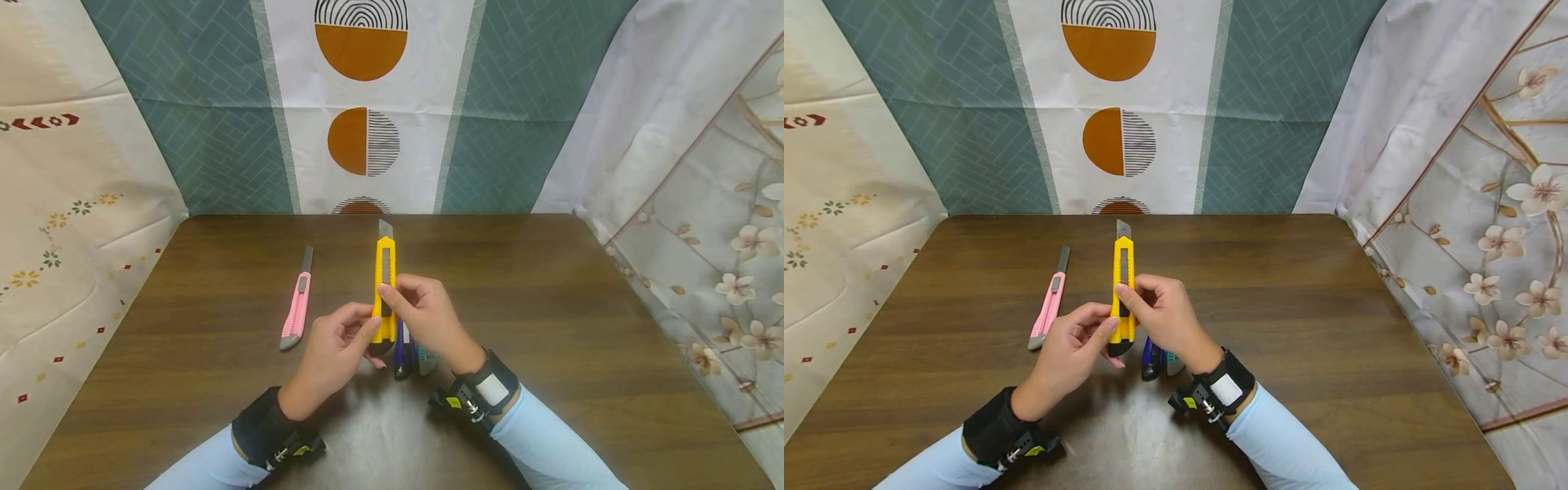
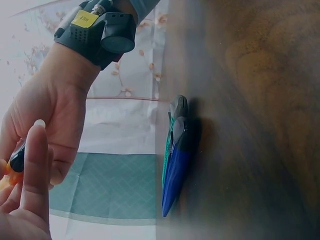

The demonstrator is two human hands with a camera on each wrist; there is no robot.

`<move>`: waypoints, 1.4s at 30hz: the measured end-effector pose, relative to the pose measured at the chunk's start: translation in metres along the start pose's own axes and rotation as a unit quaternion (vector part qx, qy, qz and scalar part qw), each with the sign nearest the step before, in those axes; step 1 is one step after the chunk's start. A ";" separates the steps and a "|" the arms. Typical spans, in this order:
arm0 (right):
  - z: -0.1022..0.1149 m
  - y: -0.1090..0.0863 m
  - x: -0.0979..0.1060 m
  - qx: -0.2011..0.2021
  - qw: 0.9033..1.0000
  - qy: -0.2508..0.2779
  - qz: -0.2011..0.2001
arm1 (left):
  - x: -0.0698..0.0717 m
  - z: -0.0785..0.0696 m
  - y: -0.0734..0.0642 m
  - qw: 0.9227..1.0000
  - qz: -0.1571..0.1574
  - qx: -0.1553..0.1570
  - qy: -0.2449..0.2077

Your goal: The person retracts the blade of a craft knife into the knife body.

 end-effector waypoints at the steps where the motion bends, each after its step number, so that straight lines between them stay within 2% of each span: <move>1: 0.000 0.000 0.001 -0.003 1.000 -0.001 -0.003 | 0.000 0.000 0.000 1.000 0.003 -0.001 -0.005; 5: -0.001 -0.001 0.002 -0.010 1.000 -0.003 -0.006 | -0.001 0.000 0.000 1.000 0.011 -0.002 -0.020; 15: 0.000 -0.001 0.001 -0.006 1.000 0.025 0.010 | 0.001 -0.003 0.000 1.000 -0.002 0.004 -0.007; 23: 0.001 0.000 -0.002 -0.002 0.999 0.029 0.022 | 0.003 -0.002 0.001 1.000 -0.010 0.006 -0.003; 36: 0.000 0.000 -0.002 -0.005 1.000 0.019 0.023 | 0.002 -0.006 0.000 1.000 -0.009 -0.027 0.008; 42: -0.003 0.001 -0.005 -0.019 0.999 0.014 0.047 | 0.003 -0.008 0.000 0.999 -0.013 -0.038 0.012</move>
Point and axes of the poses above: each hand's wrist, its own y-axis towards the middle knuckle, its own x-axis out of the back of the hand, z = x × y, the point moved 9 cm from there along y, towards the middle knuckle, and after that the axes turned 10 degrees about -y, right-handed, at the moved point
